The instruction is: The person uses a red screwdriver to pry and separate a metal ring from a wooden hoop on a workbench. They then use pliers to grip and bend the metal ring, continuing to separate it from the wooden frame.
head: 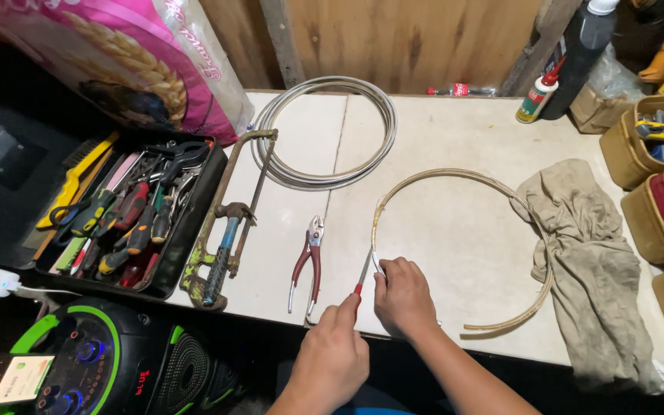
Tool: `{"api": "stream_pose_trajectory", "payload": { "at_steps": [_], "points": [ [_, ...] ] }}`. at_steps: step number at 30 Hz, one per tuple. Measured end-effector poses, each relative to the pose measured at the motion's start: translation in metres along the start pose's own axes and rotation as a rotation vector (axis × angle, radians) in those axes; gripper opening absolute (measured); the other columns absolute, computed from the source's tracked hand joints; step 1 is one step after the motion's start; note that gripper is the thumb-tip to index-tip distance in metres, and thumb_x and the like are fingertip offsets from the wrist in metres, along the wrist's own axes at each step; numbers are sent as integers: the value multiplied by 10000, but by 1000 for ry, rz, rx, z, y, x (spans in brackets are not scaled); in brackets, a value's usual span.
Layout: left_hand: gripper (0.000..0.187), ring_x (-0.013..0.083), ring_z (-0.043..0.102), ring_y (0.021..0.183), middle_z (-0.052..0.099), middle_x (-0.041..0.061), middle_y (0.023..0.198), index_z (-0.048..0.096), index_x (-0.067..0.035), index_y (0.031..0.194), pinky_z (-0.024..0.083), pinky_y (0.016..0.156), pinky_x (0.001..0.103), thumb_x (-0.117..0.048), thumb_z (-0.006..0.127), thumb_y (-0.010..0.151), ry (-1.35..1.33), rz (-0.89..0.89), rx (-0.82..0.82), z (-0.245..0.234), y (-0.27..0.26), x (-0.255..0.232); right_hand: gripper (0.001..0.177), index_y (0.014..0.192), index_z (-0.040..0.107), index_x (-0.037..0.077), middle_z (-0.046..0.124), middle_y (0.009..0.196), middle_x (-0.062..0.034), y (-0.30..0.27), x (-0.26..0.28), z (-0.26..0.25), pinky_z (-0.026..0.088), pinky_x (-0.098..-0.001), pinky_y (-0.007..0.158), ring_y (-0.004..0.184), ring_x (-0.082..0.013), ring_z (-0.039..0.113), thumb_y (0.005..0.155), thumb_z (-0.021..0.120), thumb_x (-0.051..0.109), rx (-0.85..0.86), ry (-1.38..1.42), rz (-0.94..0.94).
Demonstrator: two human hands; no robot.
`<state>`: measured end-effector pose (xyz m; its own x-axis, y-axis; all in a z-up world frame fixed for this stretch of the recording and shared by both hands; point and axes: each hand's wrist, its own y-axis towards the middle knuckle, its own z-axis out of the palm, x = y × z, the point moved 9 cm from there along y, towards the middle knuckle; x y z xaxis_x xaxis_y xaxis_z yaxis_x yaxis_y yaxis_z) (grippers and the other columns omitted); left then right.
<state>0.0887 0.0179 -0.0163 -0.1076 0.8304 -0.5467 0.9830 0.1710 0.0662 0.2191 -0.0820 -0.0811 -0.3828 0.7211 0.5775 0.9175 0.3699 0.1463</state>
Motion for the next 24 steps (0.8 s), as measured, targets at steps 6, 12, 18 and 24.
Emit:
{"api": "stream_pose_trajectory", "payload": {
  "at_steps": [6,12,18,24],
  "points": [
    [646,452,664,867,642,161,1066,508,-104,1461,529,778,578,-142,547,818,-39,-11,0,7,-3,10,295,1150,685,61,667,995,-128,-1,1,1,483,-474,892,943,-357,604,956,554,241,-26,-18,-29],
    [637,449,659,885,642,169,1072,505,-89,1463,526,788,568,-155,540,830,-48,-29,46,10,-2,12,322,1181,684,66,670,1025,-120,-1,0,1,487,-463,913,983,-347,607,971,536,259,4,-2,16],
    [593,426,651,715,626,154,966,529,-45,1432,536,612,561,-153,552,850,61,100,-51,11,-2,2,274,1127,694,61,672,986,-118,-1,0,0,492,-462,871,932,-345,605,953,556,222,-16,6,-22],
    [551,438,676,834,685,194,994,549,-67,1409,530,748,553,-182,552,870,-31,-9,-17,7,10,3,237,1095,691,79,644,918,-112,-2,3,-3,496,-468,828,883,-345,601,962,552,218,-17,-10,-49]
  ]
}}
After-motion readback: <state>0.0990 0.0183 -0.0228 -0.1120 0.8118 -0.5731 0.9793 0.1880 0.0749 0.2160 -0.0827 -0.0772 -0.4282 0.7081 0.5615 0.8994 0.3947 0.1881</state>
